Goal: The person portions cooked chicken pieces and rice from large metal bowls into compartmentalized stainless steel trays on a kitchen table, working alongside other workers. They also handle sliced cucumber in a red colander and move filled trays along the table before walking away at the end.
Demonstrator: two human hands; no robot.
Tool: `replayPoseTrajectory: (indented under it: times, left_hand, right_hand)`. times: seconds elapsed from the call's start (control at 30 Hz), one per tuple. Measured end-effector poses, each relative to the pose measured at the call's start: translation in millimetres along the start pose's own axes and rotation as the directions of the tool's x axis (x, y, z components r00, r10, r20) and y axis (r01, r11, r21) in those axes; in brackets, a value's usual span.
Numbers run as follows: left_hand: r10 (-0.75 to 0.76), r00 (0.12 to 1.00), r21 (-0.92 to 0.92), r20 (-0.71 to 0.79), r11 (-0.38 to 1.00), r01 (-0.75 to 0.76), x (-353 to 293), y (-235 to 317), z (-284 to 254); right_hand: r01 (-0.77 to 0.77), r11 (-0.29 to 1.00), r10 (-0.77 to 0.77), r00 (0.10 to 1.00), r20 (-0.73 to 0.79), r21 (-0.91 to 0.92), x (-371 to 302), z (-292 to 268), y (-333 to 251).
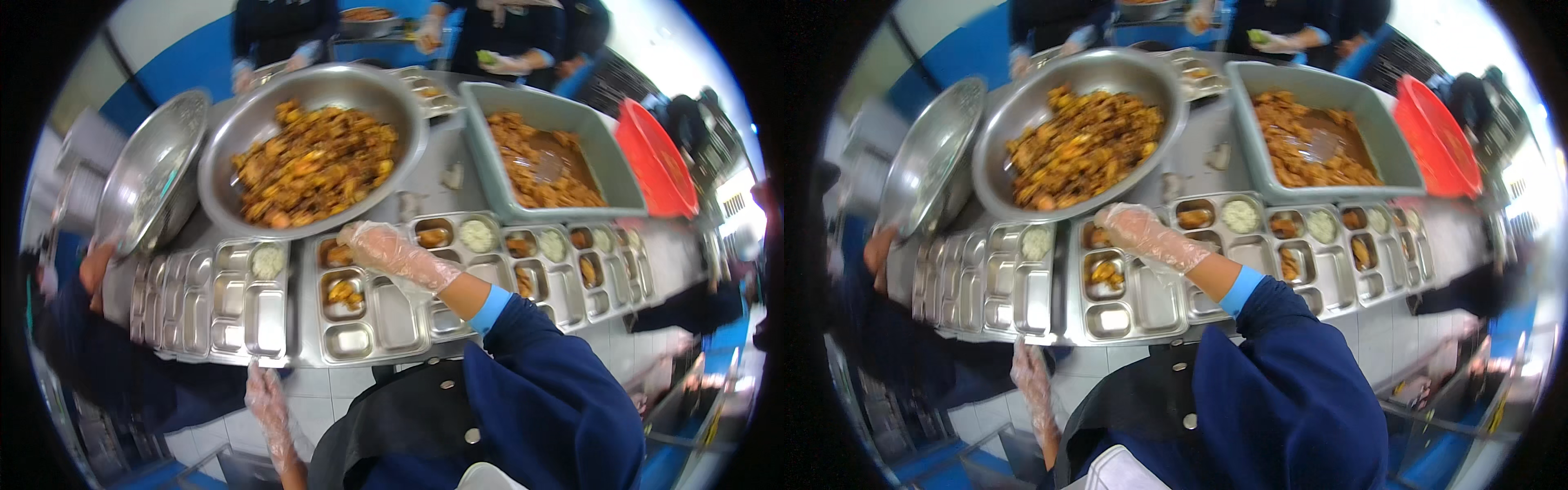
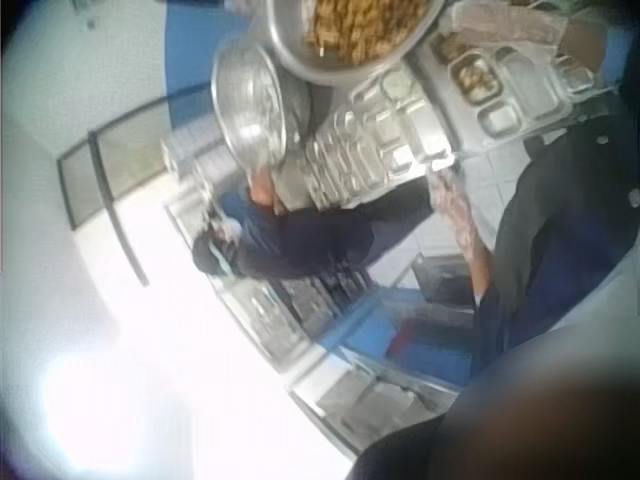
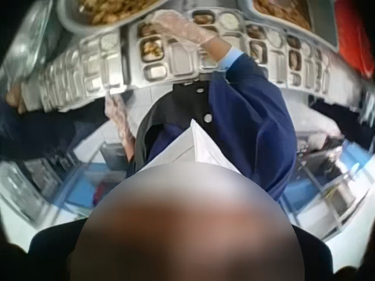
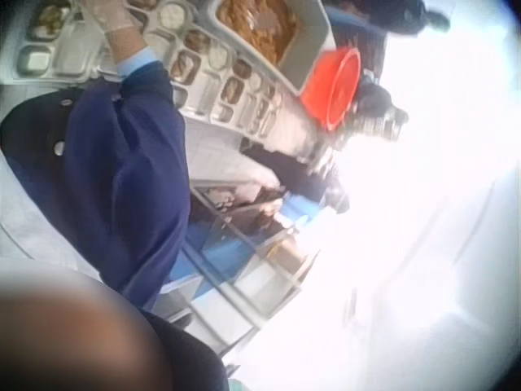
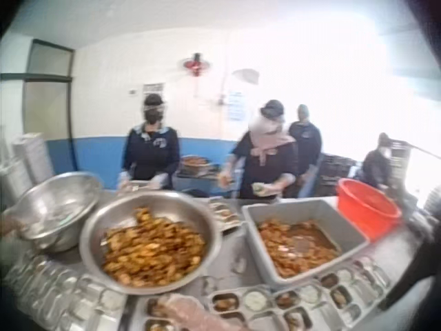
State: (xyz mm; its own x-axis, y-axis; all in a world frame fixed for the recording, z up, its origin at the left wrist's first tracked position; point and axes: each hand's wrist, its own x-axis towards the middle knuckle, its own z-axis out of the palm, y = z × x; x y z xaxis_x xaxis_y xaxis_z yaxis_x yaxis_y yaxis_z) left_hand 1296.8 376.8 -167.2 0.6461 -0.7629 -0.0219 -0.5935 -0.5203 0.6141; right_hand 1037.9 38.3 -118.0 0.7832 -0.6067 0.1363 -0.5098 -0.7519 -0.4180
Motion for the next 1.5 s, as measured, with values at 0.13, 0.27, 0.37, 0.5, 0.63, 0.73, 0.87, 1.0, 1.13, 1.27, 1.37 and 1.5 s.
replayPoseTrajectory:
  times: [0.13, 0.27, 0.37, 0.5, 0.63, 0.73, 0.87, 1.0, 1.13, 1.27, 1.37, 1.5]
  left_hand:
    - [0.21, 0.959, 0.008, -0.192, 0.977, -0.213, -10.3, -15.6, -6.8]
    - [0.037, 0.982, -0.071, -0.184, 0.996, -0.051, -15.8, -13.0, -9.5]
    - [0.063, 0.98, -0.089, -0.19, 0.993, -0.081, -13.1, 12.1, -3.9]
    - [0.035, 0.996, 0.048, -0.086, 0.998, -0.031, -19.5, 55.8, 7.6]
    - [0.074, 0.995, 0.104, -0.061, 0.992, -0.067, -31.1, 83.0, 19.8]
    - [-0.007, 0.999, -0.001, -0.035, 1.0, 0.007, -40.0, 90.9, 26.1]
    - [0.045, 0.995, 0.045, -0.09, 0.998, -0.041, -51.6, 93.0, 28.8]
    - [-0.086, 0.992, -0.009, -0.095, 0.996, 0.086, -61.2, 100.8, 24.4]
    - [-0.051, 0.996, 0.058, -0.075, 0.997, 0.055, -62.3, 118.9, 19.1]
    - [-0.151, 0.987, -0.047, 0.062, 0.987, 0.154, -48.0, 126.1, 17.7]
    - [0.031, 0.995, 0.127, -0.092, 0.992, -0.019, -34.0, 116.6, 21.0]
    - [0.07, 0.981, 0.16, -0.181, 0.986, -0.041, -31.8, 96.4, 15.9]
  right_hand:
    - [-0.1, 0.796, 0.205, 0.973, -0.11, 0.597, -79.3, -119.2, 39.2]
    - [-0.543, 0.814, 0.567, 0.82, -0.078, 0.207, -134.3, -226.0, 166.1]
    - [-0.518, 0.749, 0.585, 0.809, 0.046, -0.413, -161.0, -250.1, 283.3]
    - [-0.715, 0.649, 0.76, 0.623, 0.183, -0.26, -163.5, -217.6, 373.4]
    - [-0.34, 0.805, 0.391, 0.92, 0.004, -0.487, -141.3, -199.3, 371.6]
    - [-0.147, 0.799, 0.377, 0.877, 0.296, -0.583, -128.6, -204.0, 346.3]
    - [-0.105, 0.775, 0.423, 0.819, 0.388, -0.623, -111.7, -221.5, 325.1]
    - [-0.651, 0.665, 0.734, 0.659, 0.161, -0.368, -117.0, -245.0, 317.8]
    - [-0.276, 0.907, 0.376, 0.871, 0.315, -0.318, -155.3, -240.9, 297.8]
    - [-0.313, 0.941, 0.336, 0.908, 0.251, -0.127, -174.4, -200.3, 289.7]
    - [-0.487, 0.872, 0.438, 0.818, 0.374, 0.045, -167.1, -172.1, 311.0]
    - [-0.545, 0.837, 0.53, 0.779, 0.334, -0.058, -159.2, -164.4, 345.5]
